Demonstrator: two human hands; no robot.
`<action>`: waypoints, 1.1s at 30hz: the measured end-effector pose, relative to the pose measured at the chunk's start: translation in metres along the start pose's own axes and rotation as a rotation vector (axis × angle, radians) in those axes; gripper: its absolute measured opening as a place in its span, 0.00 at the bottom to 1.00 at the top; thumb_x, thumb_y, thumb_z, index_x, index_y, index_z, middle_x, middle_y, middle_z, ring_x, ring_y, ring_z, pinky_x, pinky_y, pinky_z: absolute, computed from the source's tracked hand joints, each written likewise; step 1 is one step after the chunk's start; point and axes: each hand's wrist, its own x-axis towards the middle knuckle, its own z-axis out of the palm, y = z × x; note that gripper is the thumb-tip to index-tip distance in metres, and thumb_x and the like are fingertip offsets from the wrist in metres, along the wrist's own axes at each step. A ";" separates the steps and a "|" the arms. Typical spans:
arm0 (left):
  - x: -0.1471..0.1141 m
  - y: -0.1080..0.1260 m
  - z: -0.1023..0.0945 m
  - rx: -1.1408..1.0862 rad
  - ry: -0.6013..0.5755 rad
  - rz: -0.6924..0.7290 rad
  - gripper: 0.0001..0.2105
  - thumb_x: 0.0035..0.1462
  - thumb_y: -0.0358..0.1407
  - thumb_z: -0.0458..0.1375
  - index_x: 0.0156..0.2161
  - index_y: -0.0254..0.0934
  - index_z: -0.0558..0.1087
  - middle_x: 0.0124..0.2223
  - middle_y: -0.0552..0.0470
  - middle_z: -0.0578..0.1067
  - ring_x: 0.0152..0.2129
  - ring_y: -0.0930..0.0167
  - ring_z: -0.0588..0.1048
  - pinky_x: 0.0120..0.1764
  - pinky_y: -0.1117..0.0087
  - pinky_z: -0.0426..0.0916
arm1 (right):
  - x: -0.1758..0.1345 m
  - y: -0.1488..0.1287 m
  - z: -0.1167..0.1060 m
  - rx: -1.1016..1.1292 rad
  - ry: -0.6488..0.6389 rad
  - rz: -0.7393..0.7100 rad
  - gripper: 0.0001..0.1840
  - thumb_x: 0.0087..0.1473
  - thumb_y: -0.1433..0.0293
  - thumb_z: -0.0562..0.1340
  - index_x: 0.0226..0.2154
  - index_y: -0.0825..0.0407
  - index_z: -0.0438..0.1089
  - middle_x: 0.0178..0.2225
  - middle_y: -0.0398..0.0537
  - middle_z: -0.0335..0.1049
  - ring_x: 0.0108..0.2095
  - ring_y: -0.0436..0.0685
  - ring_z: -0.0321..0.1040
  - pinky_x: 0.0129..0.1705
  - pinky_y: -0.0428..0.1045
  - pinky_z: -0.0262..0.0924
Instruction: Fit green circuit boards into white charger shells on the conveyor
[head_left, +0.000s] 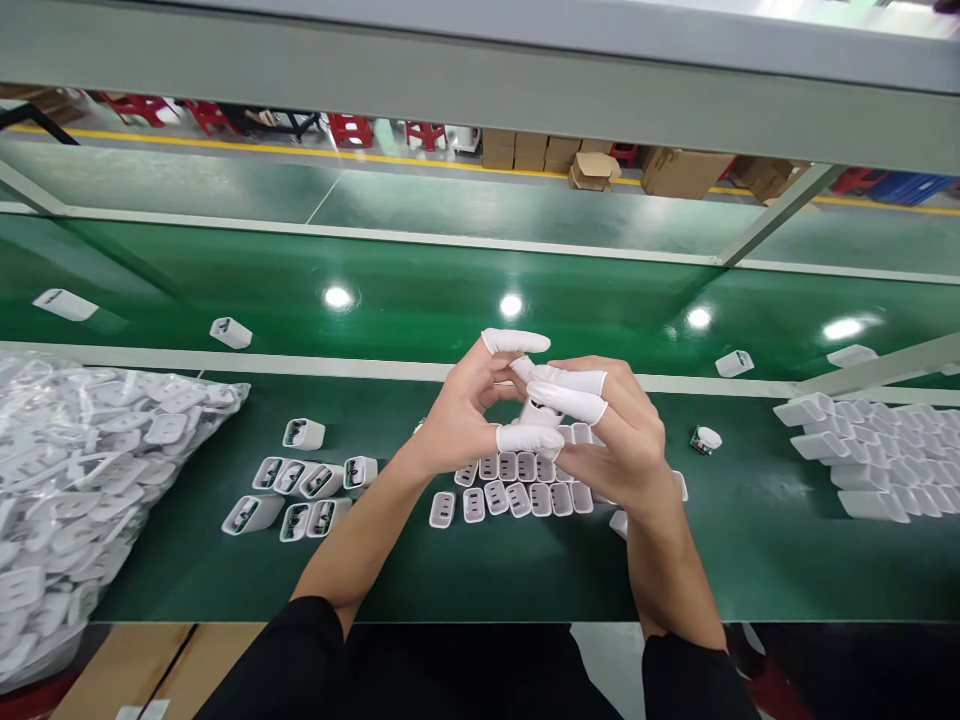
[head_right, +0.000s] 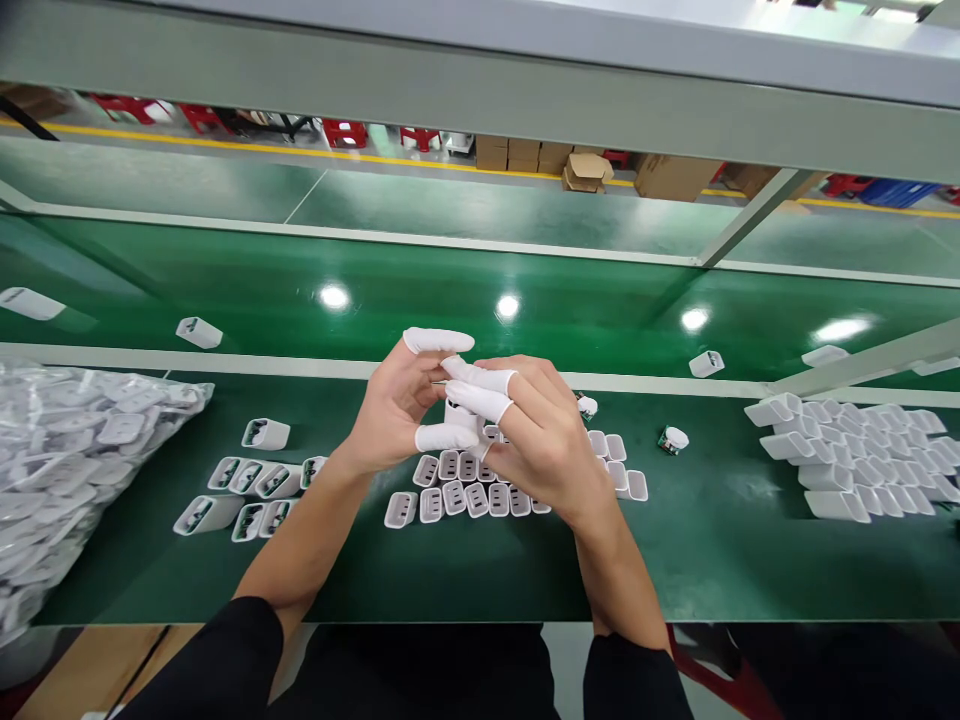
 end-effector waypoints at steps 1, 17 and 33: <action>0.000 -0.001 0.000 0.005 0.009 0.007 0.37 0.56 0.46 0.84 0.67 0.50 0.76 0.47 0.51 0.84 0.40 0.69 0.85 0.43 0.69 0.86 | -0.001 0.001 0.001 0.006 0.006 0.005 0.44 0.61 0.77 0.75 0.74 0.35 0.70 0.51 0.49 0.88 0.53 0.70 0.87 0.47 0.67 0.84; 0.003 0.001 0.002 0.166 0.145 0.251 0.32 0.52 0.48 0.85 0.59 0.44 0.81 0.43 0.53 0.83 0.37 0.70 0.85 0.37 0.70 0.84 | -0.005 0.001 0.006 -0.091 0.083 -0.025 0.29 0.58 0.74 0.79 0.57 0.37 0.76 0.48 0.47 0.86 0.45 0.66 0.83 0.48 0.67 0.85; 0.004 0.006 -0.002 0.362 0.176 0.365 0.30 0.49 0.47 0.87 0.56 0.46 0.84 0.38 0.55 0.80 0.31 0.70 0.78 0.32 0.67 0.76 | -0.011 0.007 0.012 -0.136 0.142 -0.171 0.21 0.59 0.80 0.76 0.48 0.43 0.78 0.50 0.47 0.85 0.49 0.62 0.84 0.53 0.65 0.82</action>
